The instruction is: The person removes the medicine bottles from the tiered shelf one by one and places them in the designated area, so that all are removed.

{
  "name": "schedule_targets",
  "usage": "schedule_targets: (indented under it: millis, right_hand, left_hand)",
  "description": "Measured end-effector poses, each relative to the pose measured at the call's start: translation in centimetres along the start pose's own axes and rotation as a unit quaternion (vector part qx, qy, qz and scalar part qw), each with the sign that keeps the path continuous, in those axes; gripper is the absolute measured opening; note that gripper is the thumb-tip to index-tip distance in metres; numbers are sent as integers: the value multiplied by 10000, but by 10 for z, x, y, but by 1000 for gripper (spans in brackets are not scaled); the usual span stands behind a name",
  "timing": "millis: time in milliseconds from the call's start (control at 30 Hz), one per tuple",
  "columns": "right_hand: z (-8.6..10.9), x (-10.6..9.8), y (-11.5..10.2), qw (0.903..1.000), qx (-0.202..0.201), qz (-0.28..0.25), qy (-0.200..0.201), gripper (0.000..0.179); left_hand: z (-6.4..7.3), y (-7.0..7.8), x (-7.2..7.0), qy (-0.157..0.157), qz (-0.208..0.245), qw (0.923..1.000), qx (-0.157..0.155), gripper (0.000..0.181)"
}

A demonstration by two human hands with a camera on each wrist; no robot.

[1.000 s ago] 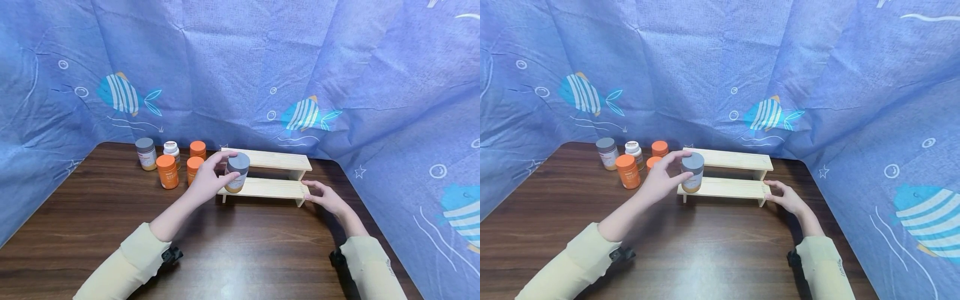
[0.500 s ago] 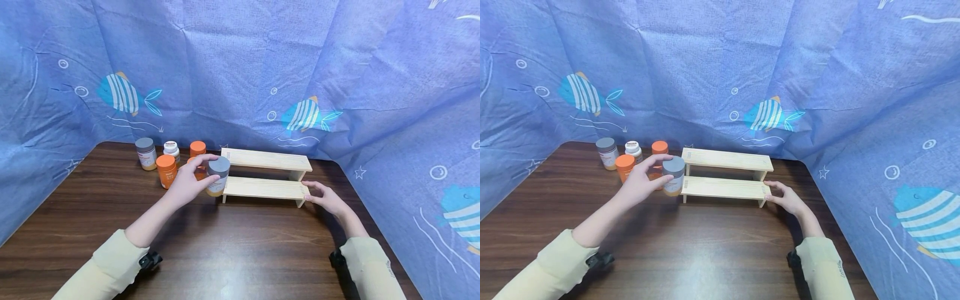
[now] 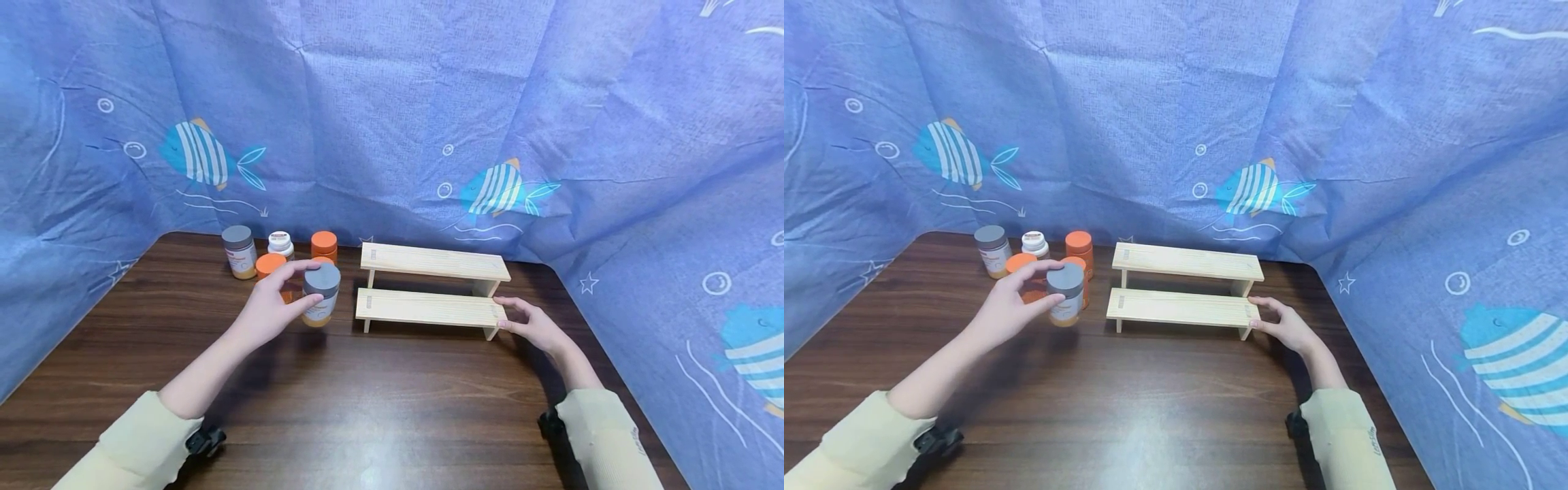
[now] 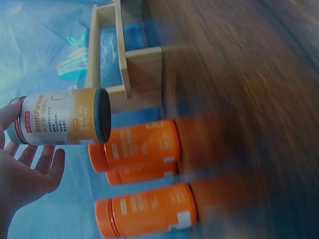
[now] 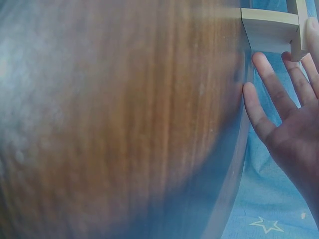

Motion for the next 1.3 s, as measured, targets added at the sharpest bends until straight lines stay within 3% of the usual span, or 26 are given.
schedule_targets:
  millis: [167,367,533,833,1033,1300]
  right_hand:
    - [-2,1,6,10000,-19,30,5,55]
    - [-11,4,31,9999,-103,-21,53,56]
    - [-13,5,40,9999,-105,-15,50,57]
    - [-13,4,41,9998,-168,52,111,56]
    - [-12,5,39,9999,-106,-16,63,57]
    - [-3,1,8,9999,-134,48,5,55]
  left_hand:
    - [7,-3,-16,160,-204,9996,-77,51]
    - [16,-9,-36,538,-488,9973,43,50]
    - [23,-14,-52,752,-632,9951,-115,51]
    - [27,-27,-74,1157,-763,9904,-1,53]
    - [29,-41,-86,1447,-898,9851,-222,52]
    - [27,-61,-98,1699,-914,9805,-377,49]
Point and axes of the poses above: each hand's wrist, its own z-axis away from the middle knuckle, its own x-axis out of the palm, y = z × x, the point moved 2 cm from there along -z, towards the middle knuckle, and after that the axes turned 6 degrees about z, right-handed, at the moved point
